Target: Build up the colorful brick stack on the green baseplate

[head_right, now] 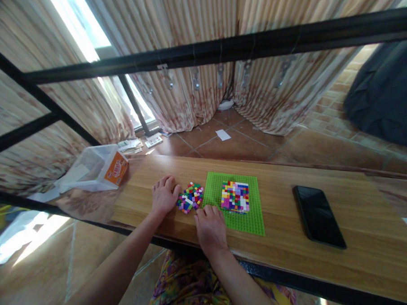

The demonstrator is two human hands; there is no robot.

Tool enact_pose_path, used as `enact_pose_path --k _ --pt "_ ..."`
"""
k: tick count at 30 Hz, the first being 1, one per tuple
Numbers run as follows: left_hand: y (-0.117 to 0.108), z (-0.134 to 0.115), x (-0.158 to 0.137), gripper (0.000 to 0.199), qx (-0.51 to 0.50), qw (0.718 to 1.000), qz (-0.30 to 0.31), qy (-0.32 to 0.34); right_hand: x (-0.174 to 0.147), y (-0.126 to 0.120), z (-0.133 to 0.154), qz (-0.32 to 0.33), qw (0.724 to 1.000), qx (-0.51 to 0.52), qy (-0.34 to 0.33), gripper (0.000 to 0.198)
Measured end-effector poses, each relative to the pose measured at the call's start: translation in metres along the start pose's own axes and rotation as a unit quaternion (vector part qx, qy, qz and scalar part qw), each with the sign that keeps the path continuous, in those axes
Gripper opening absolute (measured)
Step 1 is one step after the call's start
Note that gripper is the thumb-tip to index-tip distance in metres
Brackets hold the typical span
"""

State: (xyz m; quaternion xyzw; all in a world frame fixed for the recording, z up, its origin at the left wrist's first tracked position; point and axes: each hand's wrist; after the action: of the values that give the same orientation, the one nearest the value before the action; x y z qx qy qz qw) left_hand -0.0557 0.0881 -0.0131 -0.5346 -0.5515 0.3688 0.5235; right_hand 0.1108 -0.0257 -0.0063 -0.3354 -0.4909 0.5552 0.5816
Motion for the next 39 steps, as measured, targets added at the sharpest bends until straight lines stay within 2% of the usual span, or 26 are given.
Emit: enact_pose_path --k 4,10,14,18,21,24,30,36,39 --pt "0.000 0.000 0.000 0.040 -0.001 1.000 0.006 -0.002 -0.005 0.001 -0.001 -0.004 0.999 0.042 -0.015 0.012" --pt "-0.002 0.000 0.000 0.041 -0.002 1.000 0.015 -0.004 -0.021 -0.021 -0.012 -0.017 0.973 0.232 -0.006 0.015" --pt "-0.001 0.001 0.001 0.040 -0.003 1.000 0.014 -0.005 -0.032 -0.044 -0.038 -0.054 0.953 0.291 0.064 0.020" --pt "0.000 0.001 0.001 0.039 -0.001 1.000 0.006 0.000 -0.035 -0.064 -0.073 -0.104 0.940 0.289 0.146 0.027" --pt "-0.001 0.001 0.001 0.039 0.000 1.000 0.004 0.004 -0.033 -0.071 -0.094 -0.130 0.936 0.272 0.182 0.029" --pt "-0.001 0.001 0.001 0.039 0.003 1.000 0.003 0.002 -0.026 -0.071 -0.106 -0.146 0.934 0.268 0.187 0.028" --pt "0.000 0.002 0.002 0.039 0.006 1.000 0.002 0.001 -0.008 -0.052 -0.116 -0.168 0.933 0.282 0.145 0.028" --pt "0.000 0.002 0.002 0.040 0.004 1.000 0.003 0.001 0.003 -0.035 -0.128 -0.172 0.918 0.323 0.151 0.029" --pt "0.000 0.002 0.002 0.040 0.002 1.000 0.005 -0.002 0.005 -0.031 -0.131 -0.165 0.902 0.366 0.162 0.030"
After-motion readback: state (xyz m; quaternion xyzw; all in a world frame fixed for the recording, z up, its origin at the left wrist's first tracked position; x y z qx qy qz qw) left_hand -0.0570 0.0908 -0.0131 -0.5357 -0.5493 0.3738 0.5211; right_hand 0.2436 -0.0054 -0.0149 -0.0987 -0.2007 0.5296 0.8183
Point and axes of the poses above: each hand's wrist, its own x-axis towards the middle knuckle, its own y-axis out of the palm, z = x × y, and after that the axes turned 9 degrees about z, right-handed
